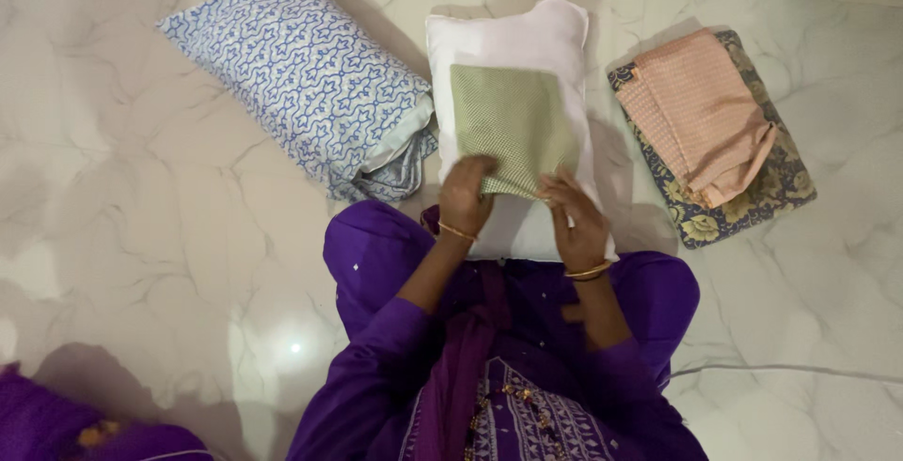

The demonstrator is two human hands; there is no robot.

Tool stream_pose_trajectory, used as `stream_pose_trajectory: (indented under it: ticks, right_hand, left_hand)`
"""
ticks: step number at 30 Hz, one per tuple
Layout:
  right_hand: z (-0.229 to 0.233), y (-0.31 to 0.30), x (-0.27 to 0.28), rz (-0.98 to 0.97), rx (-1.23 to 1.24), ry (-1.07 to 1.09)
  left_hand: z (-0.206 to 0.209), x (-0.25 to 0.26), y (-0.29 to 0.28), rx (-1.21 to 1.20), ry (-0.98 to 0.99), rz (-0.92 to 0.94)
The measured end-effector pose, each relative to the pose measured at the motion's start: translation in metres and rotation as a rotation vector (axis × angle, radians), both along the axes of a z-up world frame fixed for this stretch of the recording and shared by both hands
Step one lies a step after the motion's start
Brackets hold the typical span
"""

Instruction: The person sits on the floor and inserts several white pillows into different patterned pillowcases. They handle each pillow individually, pulling the cases over the inserts and adjusting them.

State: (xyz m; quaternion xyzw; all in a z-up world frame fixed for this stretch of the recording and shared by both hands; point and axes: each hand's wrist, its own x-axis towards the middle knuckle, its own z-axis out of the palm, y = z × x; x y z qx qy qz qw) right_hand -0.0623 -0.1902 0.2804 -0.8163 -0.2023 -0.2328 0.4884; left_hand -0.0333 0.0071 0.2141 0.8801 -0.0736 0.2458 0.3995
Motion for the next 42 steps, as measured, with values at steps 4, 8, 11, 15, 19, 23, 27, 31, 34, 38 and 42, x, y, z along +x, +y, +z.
stream_pose_trajectory:
  ticks: [4,8,11,15,19,23,27,31,34,38,42]
  right_hand:
    - [0.060,-0.011,0.000,-0.103,-0.125,-0.237]
    - [0.109,-0.030,-0.005,-0.204,-0.218,-0.444]
    - [0.123,-0.045,-0.014,-0.288,-0.287,-0.540]
    - [0.125,-0.074,-0.015,-0.509,-0.289,-0.645]
    - [0.125,-0.087,-0.015,-0.562,-0.217,-0.577]
    - [0.123,-0.092,-0.007,-0.514,-0.149,-0.466]
    - [0.106,-0.107,-0.001,-0.575,-0.128,-0.318]
    - [0.071,-0.135,-0.003,-0.515,0.196,-0.151]
    - [0.056,-0.171,0.000,-0.531,0.226,-0.107]
    - [0.064,-0.190,-0.005,-0.337,0.681,-0.053]
    - [0.068,-0.205,0.024,-0.175,1.228,0.176]
  left_hand:
    - [0.075,0.012,0.023,0.004,-0.088,0.151]
    - [0.147,0.003,0.043,-0.009,-0.094,0.122]
    - [0.182,-0.008,0.068,0.098,-0.059,0.041]
    - [0.207,-0.023,0.101,0.118,-0.062,-0.070]
    - [0.204,-0.032,0.115,-0.098,0.058,-0.073]
    - [0.191,-0.023,0.119,-0.230,-0.033,-0.062]
    - [0.184,-0.017,0.126,-0.107,0.014,0.127]
    - [0.158,-0.007,0.152,0.179,-0.105,0.369]
    - [0.136,0.004,0.184,-0.102,-0.028,0.389]
    - [0.106,0.007,0.225,-0.761,0.051,0.202]
    - [0.066,0.027,0.238,-0.925,0.125,0.197]
